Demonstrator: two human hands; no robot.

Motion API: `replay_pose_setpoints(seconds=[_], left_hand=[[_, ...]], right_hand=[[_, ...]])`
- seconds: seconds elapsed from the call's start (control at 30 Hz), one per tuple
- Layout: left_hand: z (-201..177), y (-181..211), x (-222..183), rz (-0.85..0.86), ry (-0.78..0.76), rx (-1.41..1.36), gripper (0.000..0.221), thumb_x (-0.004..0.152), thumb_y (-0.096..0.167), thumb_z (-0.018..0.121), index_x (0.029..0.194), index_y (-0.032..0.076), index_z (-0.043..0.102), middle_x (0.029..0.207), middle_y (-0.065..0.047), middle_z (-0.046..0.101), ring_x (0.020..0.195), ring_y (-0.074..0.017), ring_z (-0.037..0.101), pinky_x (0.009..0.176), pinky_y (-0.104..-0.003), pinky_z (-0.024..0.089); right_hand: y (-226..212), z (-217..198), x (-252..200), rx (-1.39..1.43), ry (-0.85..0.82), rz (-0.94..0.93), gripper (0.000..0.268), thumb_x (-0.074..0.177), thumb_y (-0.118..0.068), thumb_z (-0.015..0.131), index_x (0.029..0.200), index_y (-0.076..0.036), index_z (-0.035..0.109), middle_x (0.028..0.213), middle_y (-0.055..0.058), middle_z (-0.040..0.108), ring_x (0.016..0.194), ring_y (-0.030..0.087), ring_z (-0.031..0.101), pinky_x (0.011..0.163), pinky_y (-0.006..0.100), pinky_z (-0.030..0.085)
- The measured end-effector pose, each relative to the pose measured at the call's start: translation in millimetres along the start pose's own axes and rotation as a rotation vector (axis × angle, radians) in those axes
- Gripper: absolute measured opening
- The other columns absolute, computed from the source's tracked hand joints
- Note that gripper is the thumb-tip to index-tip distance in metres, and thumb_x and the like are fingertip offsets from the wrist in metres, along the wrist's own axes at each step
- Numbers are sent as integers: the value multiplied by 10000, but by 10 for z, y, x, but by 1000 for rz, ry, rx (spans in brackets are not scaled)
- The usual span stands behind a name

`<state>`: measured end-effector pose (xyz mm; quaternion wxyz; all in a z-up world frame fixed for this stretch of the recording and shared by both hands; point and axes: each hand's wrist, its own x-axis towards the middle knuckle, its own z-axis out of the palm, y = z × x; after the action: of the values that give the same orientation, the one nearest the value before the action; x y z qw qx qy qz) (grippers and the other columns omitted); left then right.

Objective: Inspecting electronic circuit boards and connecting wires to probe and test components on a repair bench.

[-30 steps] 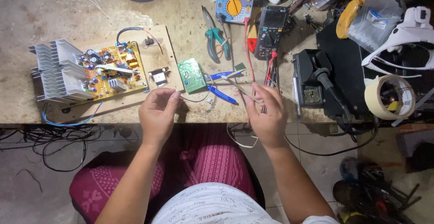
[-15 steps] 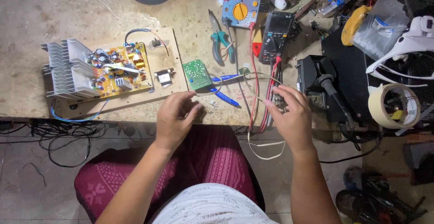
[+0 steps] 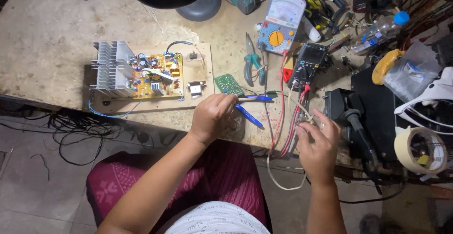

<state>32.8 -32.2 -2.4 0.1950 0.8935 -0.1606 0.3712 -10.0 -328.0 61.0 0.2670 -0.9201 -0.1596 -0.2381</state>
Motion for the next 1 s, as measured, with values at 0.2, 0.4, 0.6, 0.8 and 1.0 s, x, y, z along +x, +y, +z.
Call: replay_pose_setpoints(seconds=[0.2, 0.4, 0.6, 0.8, 1.0], left_hand=[[282, -33, 187, -101, -114, -185, 121, 1010, 182, 581, 1101, 187, 661, 802, -46, 659, 767, -270, 715, 694, -364, 598], [323, -128, 243, -202, -239, -249, 274, 969, 157, 648, 1242, 172, 637, 889, -88, 734, 836, -305, 755, 745, -422, 627], [-113, -7, 309, -239, -365, -31, 313, 988, 178, 648, 1301, 184, 630, 774, -67, 747, 676, -243, 754, 646, -381, 642], [-138, 132, 436, -276, -253, -194, 287, 950, 203, 706, 1231, 172, 655, 818, -74, 726, 676, -272, 749, 593, -398, 619], [-204, 438, 830, -565, -396, -772, 302, 945, 306, 727, 1224, 189, 726, 1058, -64, 783, 958, -263, 773, 810, -396, 635]], right_hand=[[-80, -192, 142, 462, -92, 256, 56, 982, -123, 672, 966, -77, 701, 1375, 172, 641, 1275, 347, 600, 1105, 517, 390], [72, -60, 115, 1038, -85, 394, 83, 961, -64, 595, 917, -71, 665, 1225, 200, 681, 1194, 283, 599, 1027, 432, 388], [170, 80, 86, 1214, -167, 480, 99, 924, -72, 573, 856, -65, 646, 1142, 216, 709, 929, 178, 549, 888, 345, 358], [321, -39, 230, 1373, -214, 561, 158, 993, -149, 528, 924, -93, 658, 1138, 208, 722, 1125, 332, 668, 1057, 459, 387], [229, -173, 389, 1433, -189, 619, 132, 1008, -114, 540, 963, -35, 635, 1173, 218, 721, 1141, 316, 721, 1072, 378, 484]])
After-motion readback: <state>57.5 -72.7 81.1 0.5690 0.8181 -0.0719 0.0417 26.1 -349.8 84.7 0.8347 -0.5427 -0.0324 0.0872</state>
